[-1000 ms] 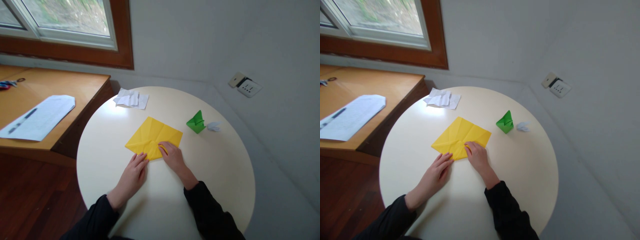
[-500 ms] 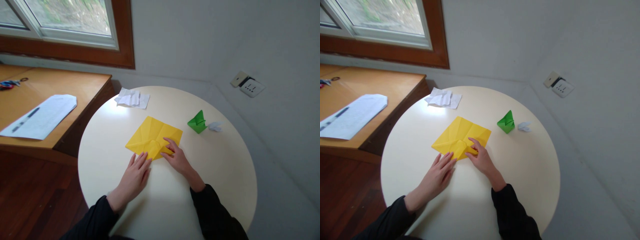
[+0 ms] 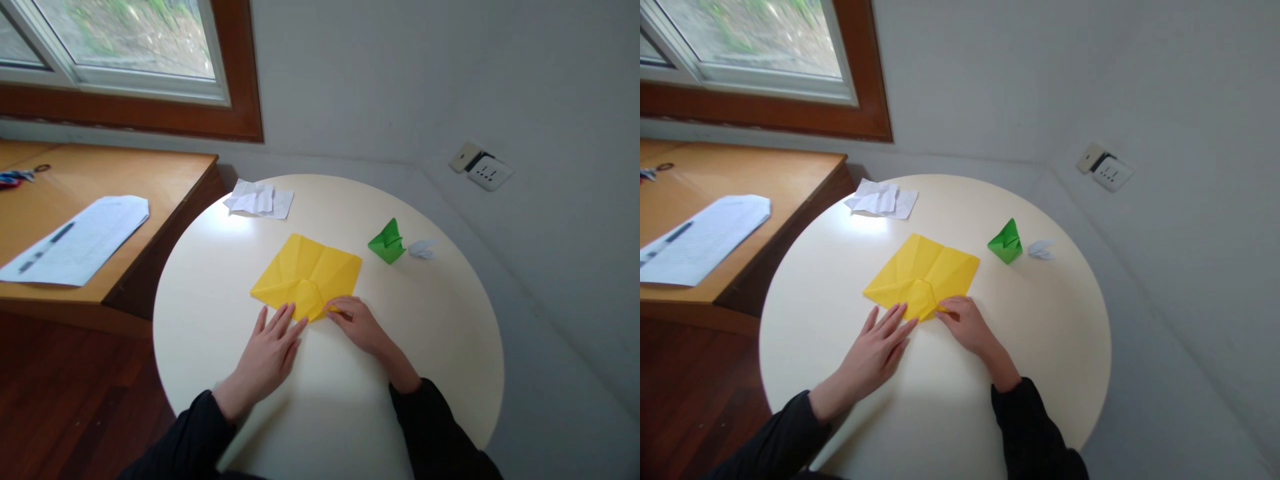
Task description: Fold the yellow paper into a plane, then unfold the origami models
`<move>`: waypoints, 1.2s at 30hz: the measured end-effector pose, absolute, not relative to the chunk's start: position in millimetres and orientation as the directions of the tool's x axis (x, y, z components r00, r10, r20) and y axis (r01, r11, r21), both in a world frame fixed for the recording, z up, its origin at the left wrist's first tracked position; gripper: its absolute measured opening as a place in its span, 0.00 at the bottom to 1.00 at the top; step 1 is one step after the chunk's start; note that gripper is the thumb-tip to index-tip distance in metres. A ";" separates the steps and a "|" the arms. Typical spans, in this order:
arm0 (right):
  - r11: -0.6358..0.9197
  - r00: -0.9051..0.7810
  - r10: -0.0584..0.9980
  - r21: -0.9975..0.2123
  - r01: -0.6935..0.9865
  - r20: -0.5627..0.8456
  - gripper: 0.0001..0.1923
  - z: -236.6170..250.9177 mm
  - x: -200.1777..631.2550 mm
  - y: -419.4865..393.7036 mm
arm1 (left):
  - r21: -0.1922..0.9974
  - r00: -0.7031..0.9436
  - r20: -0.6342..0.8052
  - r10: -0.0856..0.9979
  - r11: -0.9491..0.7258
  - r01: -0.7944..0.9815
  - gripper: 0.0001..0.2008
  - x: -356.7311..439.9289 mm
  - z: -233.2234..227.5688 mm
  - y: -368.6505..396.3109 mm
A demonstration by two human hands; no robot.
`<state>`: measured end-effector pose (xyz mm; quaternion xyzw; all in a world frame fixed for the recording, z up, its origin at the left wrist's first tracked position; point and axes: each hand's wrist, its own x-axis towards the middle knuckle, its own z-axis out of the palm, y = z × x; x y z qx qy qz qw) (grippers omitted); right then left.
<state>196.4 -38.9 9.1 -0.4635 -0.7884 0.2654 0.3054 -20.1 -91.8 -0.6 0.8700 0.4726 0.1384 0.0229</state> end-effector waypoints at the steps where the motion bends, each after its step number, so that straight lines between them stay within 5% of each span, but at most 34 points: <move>1: 0.413 -0.367 0.902 -0.700 0.583 0.227 0.12 8.6 194.7 -37.3 | 0.168 0.516 0.219 0.828 -0.553 0.816 0.20 -20.1 -0.5 -91.9; 10: 0.324 -0.218 0.946 -0.640 0.696 0.241 0.12 -1.4 182.6 -25.3 | 0.144 0.519 0.255 0.816 -0.562 0.814 0.22 -19.1 -2.2 -92.2; 19: 0.419 -0.288 0.890 -0.383 0.823 0.353 0.10 -1.1 175.4 -22.2 | 0.156 0.507 0.251 0.825 -0.551 0.820 0.22 -17.3 -0.7 -92.6; 36: 0.317 -0.252 0.941 -0.325 0.891 0.226 0.06 -1.9 170.2 -11.9 | 0.138 0.526 0.238 0.816 -0.565 0.814 0.23 -17.5 0.3 -92.6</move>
